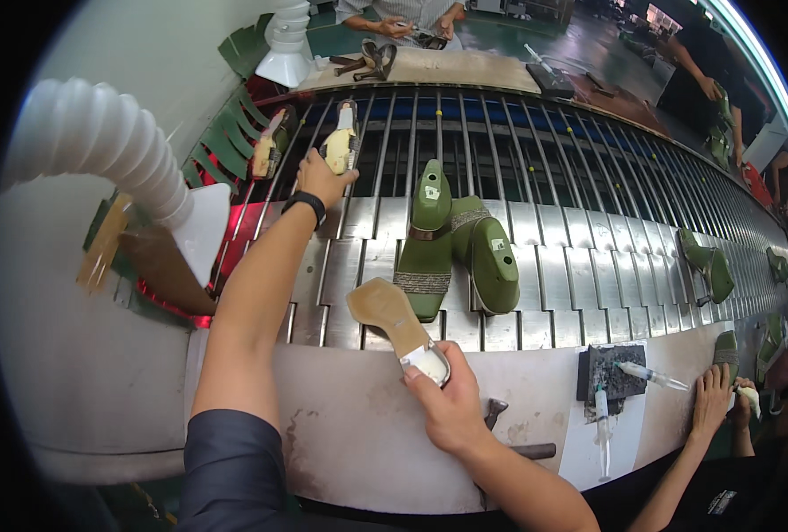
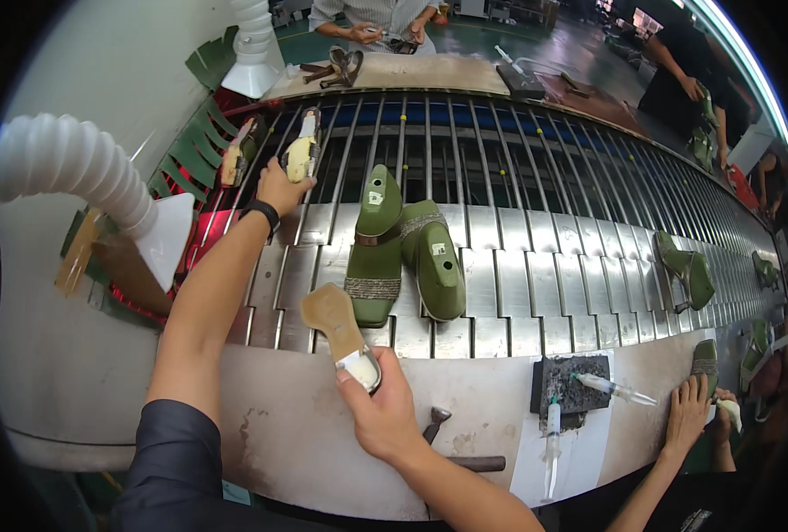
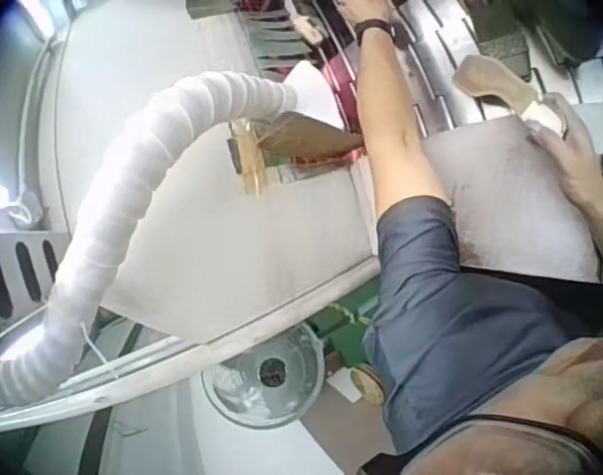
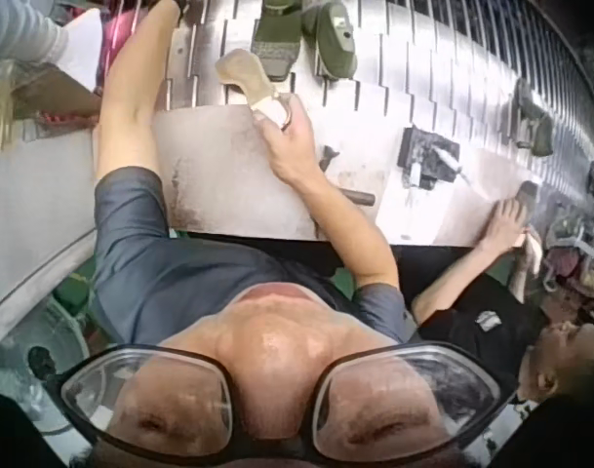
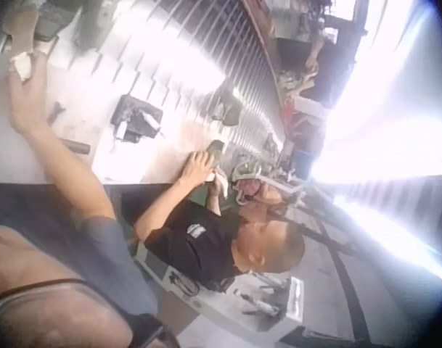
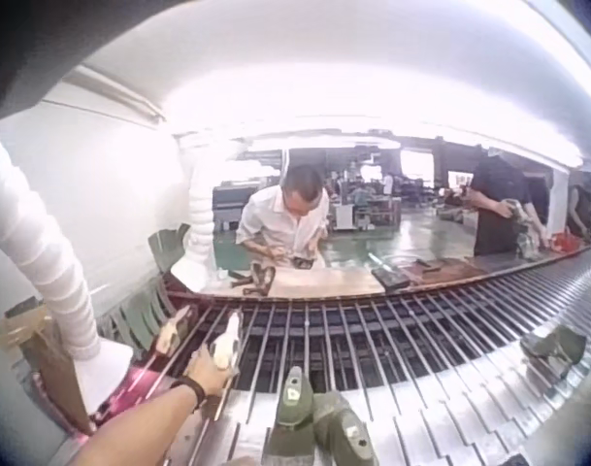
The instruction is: The person attaches soles to shoes by applying adhesive with a syringe, pressing the sole onto the shoe upper, and using a hammer to secure the edges.
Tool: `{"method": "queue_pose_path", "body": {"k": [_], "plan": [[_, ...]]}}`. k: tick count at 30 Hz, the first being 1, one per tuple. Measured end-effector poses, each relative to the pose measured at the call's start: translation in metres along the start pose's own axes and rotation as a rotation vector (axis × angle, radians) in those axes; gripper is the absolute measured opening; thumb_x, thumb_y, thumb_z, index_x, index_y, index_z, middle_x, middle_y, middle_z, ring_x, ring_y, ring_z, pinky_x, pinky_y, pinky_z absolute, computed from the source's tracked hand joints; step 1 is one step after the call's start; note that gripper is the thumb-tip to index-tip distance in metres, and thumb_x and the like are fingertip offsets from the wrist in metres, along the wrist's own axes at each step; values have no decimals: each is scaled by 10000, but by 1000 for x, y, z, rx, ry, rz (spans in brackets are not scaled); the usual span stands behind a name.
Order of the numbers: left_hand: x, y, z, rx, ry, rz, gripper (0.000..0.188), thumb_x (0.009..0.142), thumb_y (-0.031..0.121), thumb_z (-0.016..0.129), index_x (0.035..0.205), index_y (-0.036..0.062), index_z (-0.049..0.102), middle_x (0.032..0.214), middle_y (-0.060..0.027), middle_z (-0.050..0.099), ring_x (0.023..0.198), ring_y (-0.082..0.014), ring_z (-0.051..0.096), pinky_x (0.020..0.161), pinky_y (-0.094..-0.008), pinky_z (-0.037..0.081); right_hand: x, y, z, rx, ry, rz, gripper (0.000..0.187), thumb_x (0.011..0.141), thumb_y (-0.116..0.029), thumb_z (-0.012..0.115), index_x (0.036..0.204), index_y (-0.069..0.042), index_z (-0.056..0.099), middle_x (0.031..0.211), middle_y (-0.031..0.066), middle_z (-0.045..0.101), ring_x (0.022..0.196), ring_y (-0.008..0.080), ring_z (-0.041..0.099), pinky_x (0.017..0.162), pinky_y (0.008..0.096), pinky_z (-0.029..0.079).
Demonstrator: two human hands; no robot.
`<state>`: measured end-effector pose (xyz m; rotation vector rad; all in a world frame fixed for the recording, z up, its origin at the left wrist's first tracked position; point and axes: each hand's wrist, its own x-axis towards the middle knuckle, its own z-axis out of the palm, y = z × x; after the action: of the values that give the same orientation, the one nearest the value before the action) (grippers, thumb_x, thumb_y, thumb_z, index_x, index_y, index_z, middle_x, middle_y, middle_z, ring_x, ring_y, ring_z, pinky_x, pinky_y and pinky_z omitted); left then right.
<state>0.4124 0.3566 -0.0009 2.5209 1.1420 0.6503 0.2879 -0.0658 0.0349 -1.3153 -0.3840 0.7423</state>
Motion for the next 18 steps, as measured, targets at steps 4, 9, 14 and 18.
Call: {"method": "queue_pose_path", "body": {"k": [4,9,14,18], "plan": [[50,26,35,1,83,-278,1188,701,519,911,1520,-63,276,1449,-340,473,1371,-465,481,1143,-520,419,-4,-7,4,-17,65,23,334,984,-199,676,1210,9,545,958,65,645,855,143,604,787,315,506],[39,29,37,86,78,-409,999,777,351,856,1557,64,302,1495,-277,462,1396,-424,483,1121,-551,445,-4,-8,10,-77,-6,-25,383,989,-246,689,1227,23,557,980,127,686,882,214,671,806,355,529],[-43,16,-18,-13,79,-185,960,733,283,854,1514,19,361,1398,-299,521,1309,-448,534,1093,-515,458,-1,-8,6,-38,109,-71,262,1036,-235,624,1140,5,620,877,44,667,818,98,598,739,284,494],[-147,-45,-84,-134,201,110,943,723,260,848,1501,-1,384,1339,-272,546,1255,-434,545,1081,-499,443,13,13,13,56,109,-142,266,1034,-239,631,1125,10,631,878,33,672,800,99,598,723,282,493]]}}
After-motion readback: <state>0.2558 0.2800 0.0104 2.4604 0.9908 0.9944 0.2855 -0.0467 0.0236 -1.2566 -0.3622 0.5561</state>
